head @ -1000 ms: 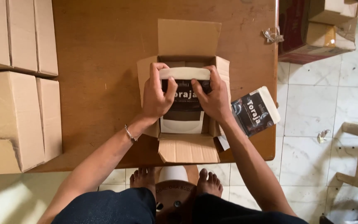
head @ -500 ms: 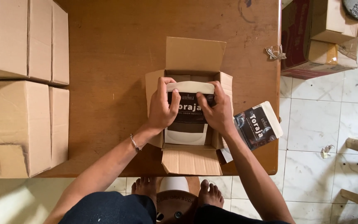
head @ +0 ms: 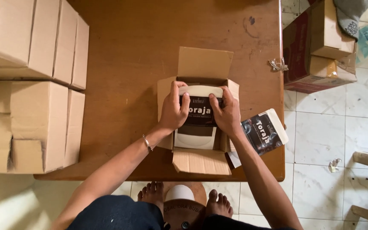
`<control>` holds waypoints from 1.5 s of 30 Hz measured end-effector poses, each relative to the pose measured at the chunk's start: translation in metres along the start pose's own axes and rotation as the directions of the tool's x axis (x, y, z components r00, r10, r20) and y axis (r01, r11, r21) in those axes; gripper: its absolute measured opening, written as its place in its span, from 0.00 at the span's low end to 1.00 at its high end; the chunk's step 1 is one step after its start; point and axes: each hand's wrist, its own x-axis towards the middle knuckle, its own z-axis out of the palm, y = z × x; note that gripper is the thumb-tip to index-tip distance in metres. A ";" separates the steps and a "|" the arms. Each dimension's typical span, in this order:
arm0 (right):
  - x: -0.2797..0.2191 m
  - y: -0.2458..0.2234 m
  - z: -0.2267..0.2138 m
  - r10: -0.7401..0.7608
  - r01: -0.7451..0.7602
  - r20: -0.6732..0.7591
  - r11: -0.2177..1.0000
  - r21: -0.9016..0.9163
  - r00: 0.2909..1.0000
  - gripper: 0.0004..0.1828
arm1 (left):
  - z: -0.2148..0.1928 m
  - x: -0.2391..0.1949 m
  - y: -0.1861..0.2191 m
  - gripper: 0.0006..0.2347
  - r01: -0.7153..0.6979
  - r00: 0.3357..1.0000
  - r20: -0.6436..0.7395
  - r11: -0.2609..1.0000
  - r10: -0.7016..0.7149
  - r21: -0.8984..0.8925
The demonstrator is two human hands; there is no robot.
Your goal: Folding a small cardboard box and packing a coffee pouch inside with protective inserts.
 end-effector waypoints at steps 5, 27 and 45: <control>0.003 -0.007 0.002 -0.016 0.015 -0.012 0.999 -0.034 1.000 0.05 | -0.002 -0.001 -0.005 0.08 0.008 1.000 0.007 0.998 -0.007 -0.054; 0.001 0.012 0.002 -0.007 0.007 -0.006 1.000 -0.006 1.000 0.08 | 0.004 -0.005 -0.023 0.10 0.002 0.999 -0.035 0.996 -0.005 -0.089; -0.001 0.012 0.004 -0.052 0.052 -0.015 0.999 0.016 0.999 0.08 | 0.004 -0.003 -0.020 0.08 -0.025 0.999 -0.032 0.999 0.024 -0.041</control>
